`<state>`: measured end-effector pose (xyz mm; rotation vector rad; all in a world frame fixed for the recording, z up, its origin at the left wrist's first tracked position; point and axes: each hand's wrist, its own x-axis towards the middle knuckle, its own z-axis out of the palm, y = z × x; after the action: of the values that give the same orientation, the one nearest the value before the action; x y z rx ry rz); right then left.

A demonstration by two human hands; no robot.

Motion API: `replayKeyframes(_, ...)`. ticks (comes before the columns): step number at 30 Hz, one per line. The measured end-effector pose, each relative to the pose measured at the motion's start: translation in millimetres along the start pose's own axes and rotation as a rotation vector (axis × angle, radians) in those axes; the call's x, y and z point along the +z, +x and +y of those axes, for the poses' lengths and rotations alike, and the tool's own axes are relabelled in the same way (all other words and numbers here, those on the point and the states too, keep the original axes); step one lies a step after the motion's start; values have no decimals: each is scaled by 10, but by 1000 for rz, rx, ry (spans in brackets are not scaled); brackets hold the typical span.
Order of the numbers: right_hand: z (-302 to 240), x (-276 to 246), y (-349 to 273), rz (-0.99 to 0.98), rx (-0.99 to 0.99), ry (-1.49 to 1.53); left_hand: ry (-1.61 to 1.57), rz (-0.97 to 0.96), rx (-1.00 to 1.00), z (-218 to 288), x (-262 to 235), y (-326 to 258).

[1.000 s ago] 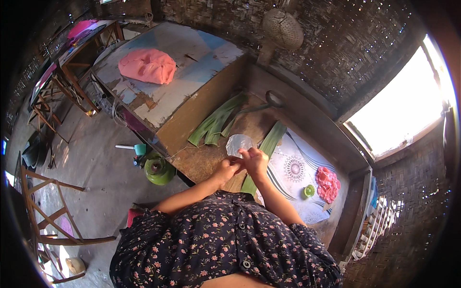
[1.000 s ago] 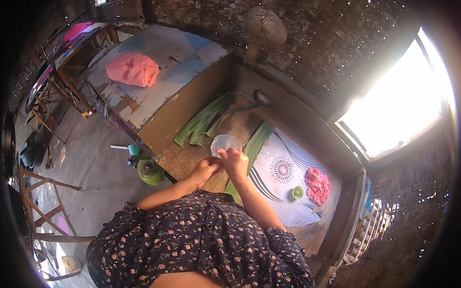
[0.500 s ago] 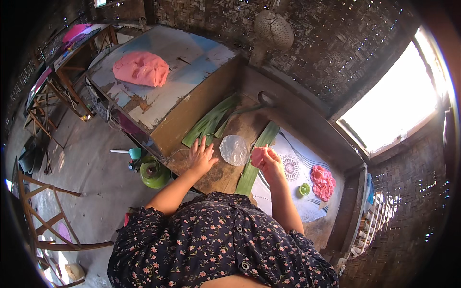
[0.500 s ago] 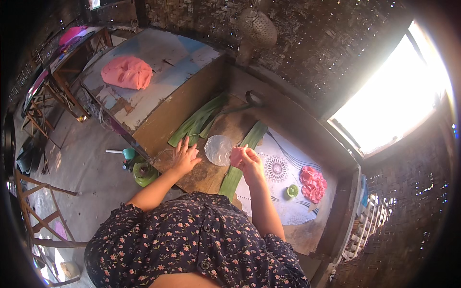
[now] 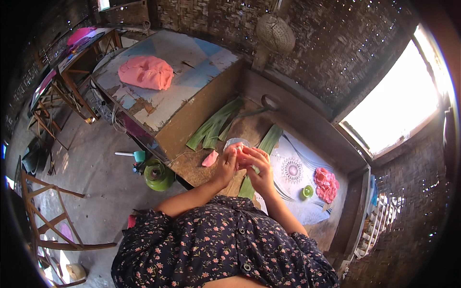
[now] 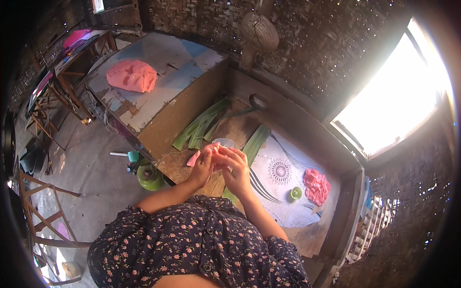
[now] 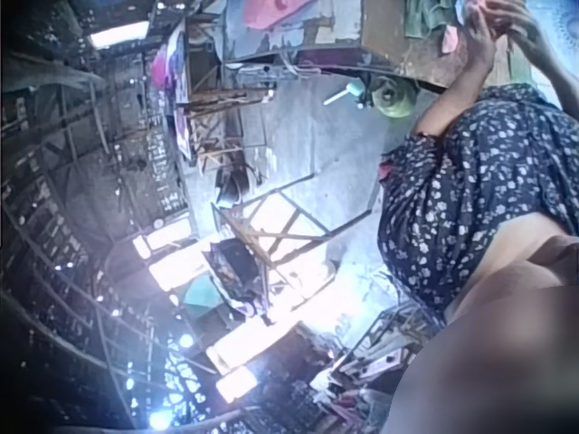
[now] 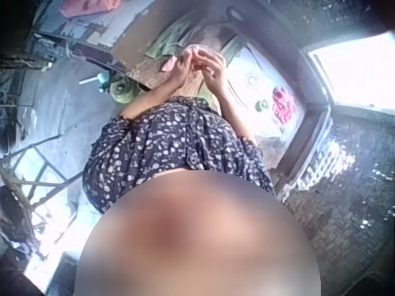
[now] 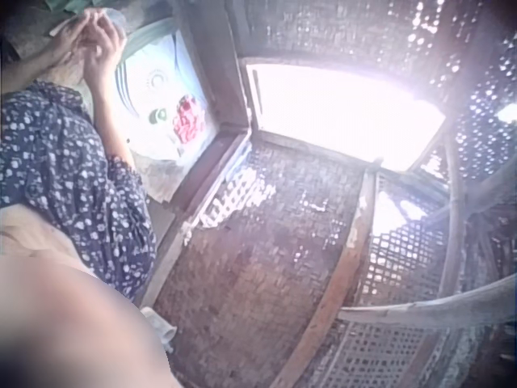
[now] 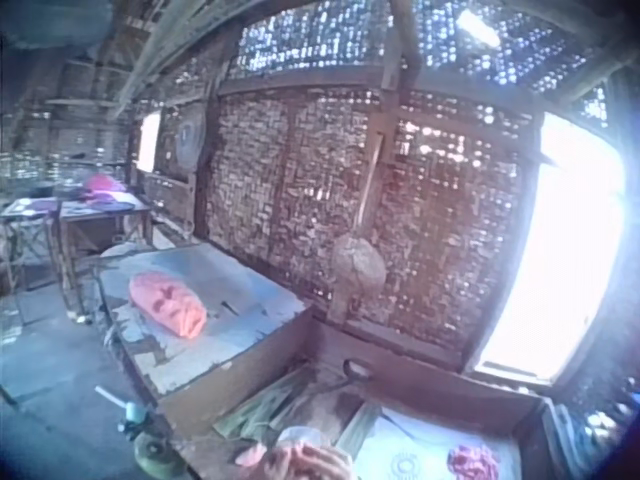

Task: The person repeatedly takes small pieces of pink dough, rolls them between the palms, and shapes them into flower-like forms using a small plastic mold. The finished pieces are placed on a patterned mat on the table.

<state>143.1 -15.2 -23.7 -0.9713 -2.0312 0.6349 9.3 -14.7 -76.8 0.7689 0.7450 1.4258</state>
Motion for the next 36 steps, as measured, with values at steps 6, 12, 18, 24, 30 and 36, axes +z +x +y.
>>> replayKeyframes(6, 77, 34, -18, 64, 399, 828, 428, 29, 323, -18, -119, -96)
replayKeyframes(12, 106, 206, -107, 58, 462, 930, 540, 125, 532, 70, -61, -77)
replayKeyframes(18, 102, 257, -141, 220, 165, 181, -387, -192, -397, 228, -6, -6)
replayKeyframes(24, -14, 58, -81, 211, -193, -397, -108, 20, -475, 313, -39, -7)
replayKeyframes(30, -148, 11, -3, 244, -64, -200, 130, 118, -250, 271, -44, -8)
replayKeyframes(36, -187, 108, 27, 233, -60, -144, 199, 68, -148, 298, 21, -51)
